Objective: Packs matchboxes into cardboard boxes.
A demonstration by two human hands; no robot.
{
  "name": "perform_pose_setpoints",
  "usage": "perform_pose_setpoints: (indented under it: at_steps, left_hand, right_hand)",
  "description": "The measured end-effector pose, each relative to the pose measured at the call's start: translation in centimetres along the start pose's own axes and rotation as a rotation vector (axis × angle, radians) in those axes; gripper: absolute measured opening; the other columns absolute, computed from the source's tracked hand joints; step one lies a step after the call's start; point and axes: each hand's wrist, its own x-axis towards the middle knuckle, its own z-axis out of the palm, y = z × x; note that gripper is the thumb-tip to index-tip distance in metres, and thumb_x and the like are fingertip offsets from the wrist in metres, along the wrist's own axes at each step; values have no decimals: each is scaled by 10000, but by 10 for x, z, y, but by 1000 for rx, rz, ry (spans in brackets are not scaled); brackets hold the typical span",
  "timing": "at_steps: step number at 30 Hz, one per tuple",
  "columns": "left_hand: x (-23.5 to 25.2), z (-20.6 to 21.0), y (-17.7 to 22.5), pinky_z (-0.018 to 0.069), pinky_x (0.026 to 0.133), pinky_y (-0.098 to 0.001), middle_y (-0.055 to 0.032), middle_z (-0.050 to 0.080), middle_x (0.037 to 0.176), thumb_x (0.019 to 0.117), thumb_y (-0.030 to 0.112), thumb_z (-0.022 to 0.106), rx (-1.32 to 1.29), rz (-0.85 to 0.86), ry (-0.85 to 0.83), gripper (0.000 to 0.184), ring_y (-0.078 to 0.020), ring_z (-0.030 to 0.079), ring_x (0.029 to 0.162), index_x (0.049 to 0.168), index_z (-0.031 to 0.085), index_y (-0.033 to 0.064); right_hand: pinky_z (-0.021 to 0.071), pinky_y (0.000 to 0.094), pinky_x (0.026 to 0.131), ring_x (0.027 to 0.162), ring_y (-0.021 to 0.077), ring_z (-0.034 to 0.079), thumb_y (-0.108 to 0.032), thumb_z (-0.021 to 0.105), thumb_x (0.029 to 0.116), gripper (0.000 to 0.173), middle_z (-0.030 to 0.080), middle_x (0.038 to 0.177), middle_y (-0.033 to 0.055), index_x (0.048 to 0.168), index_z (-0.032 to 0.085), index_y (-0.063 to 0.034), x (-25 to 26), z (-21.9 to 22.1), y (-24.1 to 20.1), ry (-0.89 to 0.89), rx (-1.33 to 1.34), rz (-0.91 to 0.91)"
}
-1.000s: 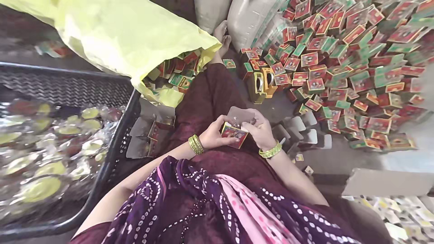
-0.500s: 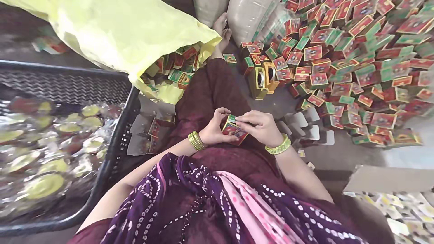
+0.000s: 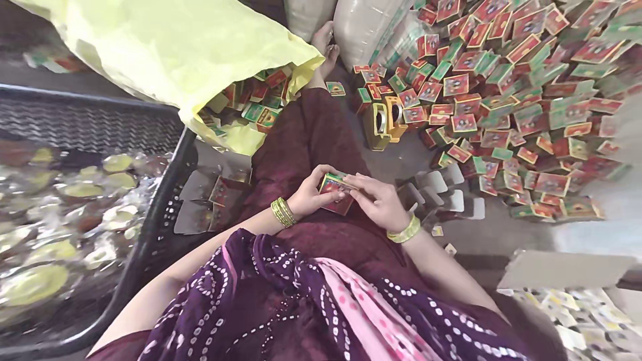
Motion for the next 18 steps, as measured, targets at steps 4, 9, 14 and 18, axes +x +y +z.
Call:
perform_pose_setpoints:
  at_steps: [4, 9, 14, 18]
  left_hand:
    - [4, -4, 2, 630, 866, -396, -92, 713, 1123, 969, 221, 679, -153, -82, 55, 469, -193, 730, 964, 1350, 459, 59]
    - [10, -12, -4, 593, 810, -309, -38, 683, 1048, 1044, 218, 458, -79, -59, 158, 304, -102, 682, 882, 1294, 498, 49]
    - [16, -15, -5, 574, 762, -255, -17, 666, 1085, 1061, 217, 415, -25, 13, 132, 292, -54, 656, 854, 1263, 500, 24]
    - [20, -17, -8, 588, 777, -267, -24, 667, 1096, 1061, 211, 410, -40, 17, 119, 295, -65, 671, 882, 1272, 489, 20]
  right_hand:
    - [606, 374, 873, 984, 162, 720, -154, 672, 978, 303, 750, 1119, 81, 1260, 693, -44, 36, -48, 45, 155, 123, 491]
    - [509, 531, 1022, 1183, 295, 650, -184, 648, 994, 417, 680, 1282, 165, 1376, 583, -29, 78, -98, 172, 302, -181, 866]
    - [451, 658, 1048, 1241, 471, 596, -238, 631, 1010, 514, 618, 1336, 292, 1450, 513, 1, 98, -109, 250, 125, -380, 1028]
    - [480, 664, 1002, 1201, 486, 604, -262, 682, 973, 440, 598, 1329, 316, 1336, 623, -18, 110, -108, 277, 78, -414, 1055]
